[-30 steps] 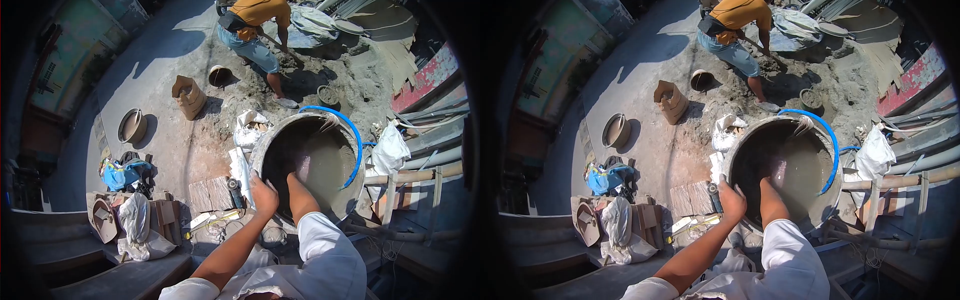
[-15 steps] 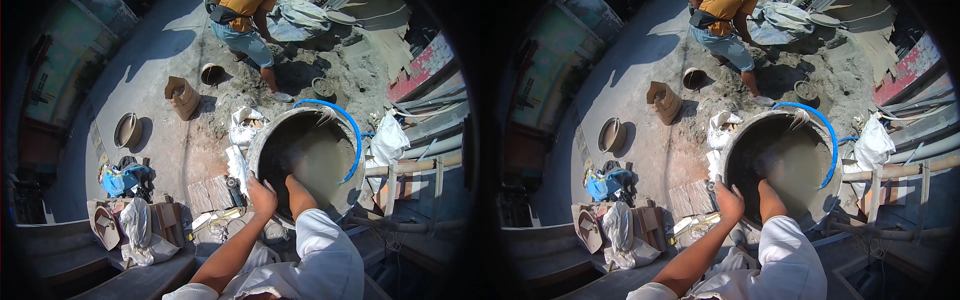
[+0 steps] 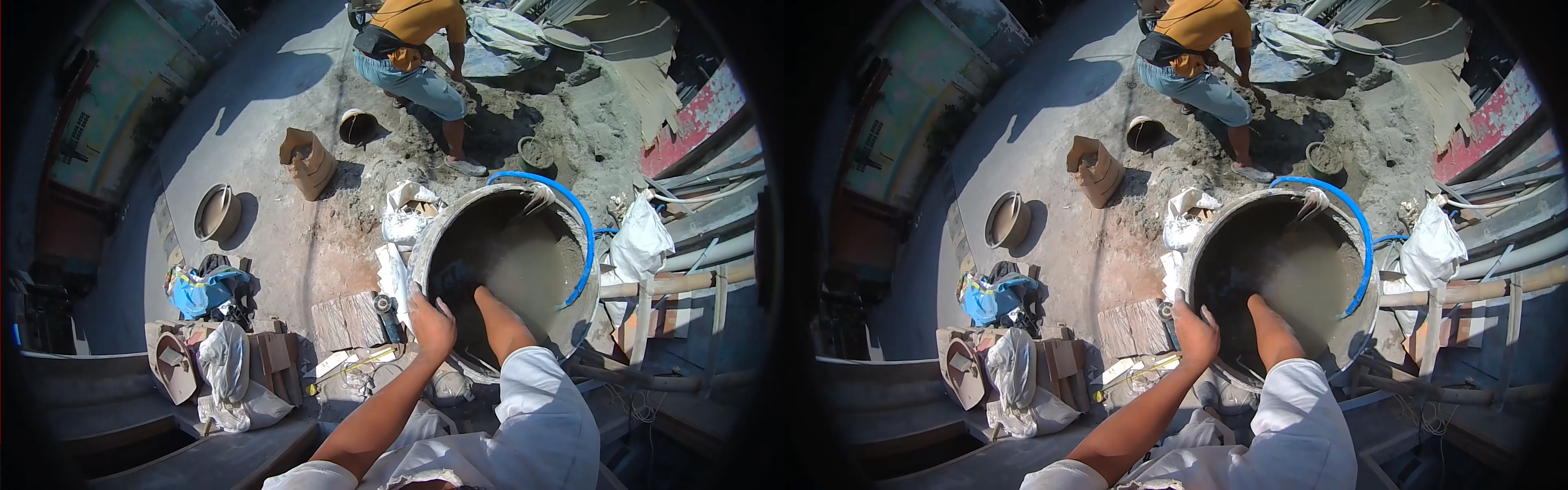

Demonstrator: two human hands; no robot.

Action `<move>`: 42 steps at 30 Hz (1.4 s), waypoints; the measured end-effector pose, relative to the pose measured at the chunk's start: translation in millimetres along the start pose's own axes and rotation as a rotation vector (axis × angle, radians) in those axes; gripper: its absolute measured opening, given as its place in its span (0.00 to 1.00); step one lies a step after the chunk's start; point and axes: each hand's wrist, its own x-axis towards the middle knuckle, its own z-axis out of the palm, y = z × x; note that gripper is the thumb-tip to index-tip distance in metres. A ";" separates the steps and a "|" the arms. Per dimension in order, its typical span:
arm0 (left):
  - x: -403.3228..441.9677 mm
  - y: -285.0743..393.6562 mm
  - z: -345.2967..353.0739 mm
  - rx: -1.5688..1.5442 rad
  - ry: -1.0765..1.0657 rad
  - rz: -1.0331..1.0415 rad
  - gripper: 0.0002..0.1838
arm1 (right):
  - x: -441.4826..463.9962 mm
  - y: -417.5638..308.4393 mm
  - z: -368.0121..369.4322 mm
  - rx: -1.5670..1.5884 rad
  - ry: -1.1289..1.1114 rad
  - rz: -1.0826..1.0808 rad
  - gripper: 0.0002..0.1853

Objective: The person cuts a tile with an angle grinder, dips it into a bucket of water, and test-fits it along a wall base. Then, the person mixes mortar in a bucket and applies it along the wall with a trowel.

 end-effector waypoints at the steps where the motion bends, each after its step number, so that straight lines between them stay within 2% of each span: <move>1: -0.8 0.3 -0.2 0.003 0.000 -0.001 0.30 | -1.8 0.8 2.0 -0.011 -0.006 -0.021 0.28; 9: -2.4 0.1 0.2 0.015 -0.028 -0.051 0.31 | -18.2 4.5 7.0 -0.072 -0.035 -0.087 0.30; 19: -0.3 3.8 -2.2 0.011 -0.043 -0.101 0.30 | 3.8 12.4 5.1 -0.138 -0.066 -0.200 0.31; 22: -0.6 3.4 -3.0 0.005 -0.044 -0.071 0.27 | 19.1 15.7 4.6 -0.202 0.053 -0.415 0.32; 23: -4.9 1.8 -2.5 0.010 -0.061 -0.067 0.27 | 10.2 21.7 11.6 -0.194 0.047 -0.400 0.32; 25: -1.0 1.1 0.7 0.039 -0.010 -0.049 0.26 | -28.3 -14.8 -42.1 -0.068 -0.135 0.046 0.33; 26: 2.5 2.3 1.5 0.035 -0.013 -0.038 0.26 | -18.8 -8.5 -42.9 -0.065 -0.125 0.053 0.33; 28: -1.4 0.6 1.5 0.025 -0.003 -0.035 0.27 | 7.8 22.2 -4.9 -0.069 -0.242 -0.176 0.33; 29: -1.2 -1.4 2.9 0.030 0.006 -0.021 0.29 | 16.5 26.7 8.8 -0.092 -0.203 0.006 0.35; 30: -0.1 -1.0 1.9 0.028 0.003 -0.011 0.29 | 10.4 20.6 4.6 -0.088 -0.195 0.012 0.35; 32: -1.1 0.5 0.8 0.018 0.006 -0.014 0.31 | -12.6 3.0 -9.2 0.043 0.141 0.064 0.36; 33: -1.0 0.1 0.6 0.019 0.025 0.013 0.31 | -10.9 4.8 -12.1 -0.232 -0.083 -0.111 0.34; 37: 0.9 3.8 -0.5 0.030 -0.015 -0.035 0.31 | -14.9 -4.9 -15.7 -0.138 -0.057 -0.167 0.32; 41: -1.2 -3.6 2.3 0.046 0.000 0.005 0.32 | -20.1 -16.7 -25.1 -0.134 -0.175 -0.055 0.27; 42: -0.8 -2.5 2.4 0.040 0.009 0.005 0.32 | -17.8 -16.3 -27.4 -0.238 -0.174 -0.156 0.25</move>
